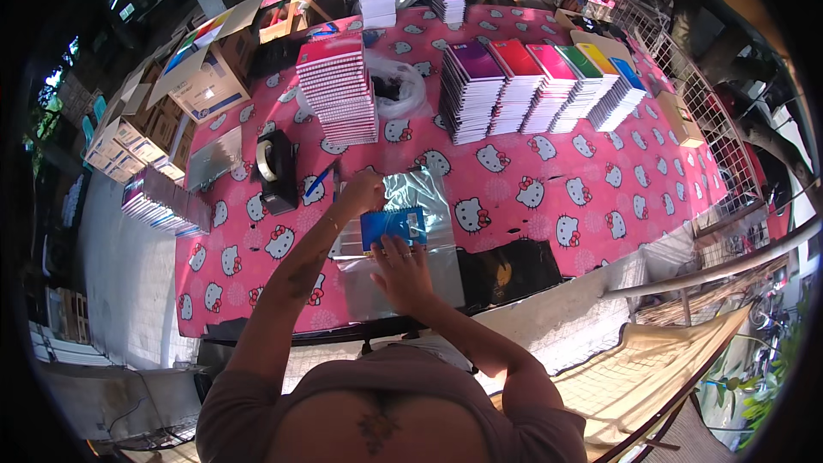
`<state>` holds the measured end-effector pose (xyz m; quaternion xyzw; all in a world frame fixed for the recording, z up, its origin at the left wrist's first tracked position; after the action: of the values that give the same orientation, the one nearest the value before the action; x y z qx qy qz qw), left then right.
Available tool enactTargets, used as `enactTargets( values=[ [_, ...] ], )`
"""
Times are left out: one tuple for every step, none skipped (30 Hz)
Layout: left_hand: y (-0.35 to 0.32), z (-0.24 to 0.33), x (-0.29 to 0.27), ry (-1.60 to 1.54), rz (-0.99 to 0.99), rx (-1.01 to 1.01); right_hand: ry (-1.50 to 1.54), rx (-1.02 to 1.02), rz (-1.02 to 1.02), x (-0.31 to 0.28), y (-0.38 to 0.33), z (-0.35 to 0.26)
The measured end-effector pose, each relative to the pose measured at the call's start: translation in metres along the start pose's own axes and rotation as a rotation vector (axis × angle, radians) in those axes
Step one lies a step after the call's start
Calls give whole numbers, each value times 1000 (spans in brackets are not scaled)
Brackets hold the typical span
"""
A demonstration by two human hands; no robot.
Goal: The person picks up notebooks from stacks on a table, places them into plastic sleeves, and applies tape to seal the packaging.
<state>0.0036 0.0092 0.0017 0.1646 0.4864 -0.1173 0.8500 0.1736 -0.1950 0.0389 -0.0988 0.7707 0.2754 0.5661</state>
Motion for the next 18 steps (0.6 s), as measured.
enactTargets(
  values=[
    [0,-12,9,156,-40,75,3,-10,4,-1,-1,-4],
    [4,-14,19,301,-88,160,-2,-5,2,-1,-3,-3],
    [26,-7,9,278,-93,184,-10,8,28,-3,9,8],
    [31,7,12,228,-124,199,-13,35,21,-2,2,14],
    [34,21,14,180,-154,211,-14,59,14,-2,-4,19],
    [32,18,13,153,-104,224,-15,51,9,-3,-4,17],
    [29,15,11,127,-53,236,-15,42,3,-4,-4,15],
    [25,12,9,101,-2,247,-14,32,-2,-5,-4,12],
    [24,9,8,114,-15,244,-11,31,-5,-5,-3,11],
    [22,7,7,127,-27,239,-6,29,-8,-5,-3,10],
    [20,5,7,141,-40,233,-2,27,-11,-6,-3,8],
    [23,8,5,146,-44,220,-14,32,-27,-6,-2,10],
    [25,12,3,151,-48,207,-27,38,-43,-6,-2,11],
    [27,16,2,157,-52,195,-40,45,-58,-6,-3,11],
    [33,23,1,116,-71,144,-31,43,-58,-7,-3,15],
    [34,28,0,76,-88,98,-25,43,-55,-7,-4,17],
    [34,30,1,33,-110,53,-19,45,-54,-6,-7,18],
    [35,17,-3,0,-131,52,-10,23,-27,-8,-4,15]
  ],
)
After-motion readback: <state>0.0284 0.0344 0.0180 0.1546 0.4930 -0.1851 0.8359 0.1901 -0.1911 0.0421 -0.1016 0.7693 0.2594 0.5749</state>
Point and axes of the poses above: each hand's wrist, its own y-axis towards the middle knuckle, its own x-axis out of the palm, z = x × y, the point moved 1 cm from there along y, towards the middle knuckle, and after that the axes turned 4 degrees about -y, right-handed, at the moved point
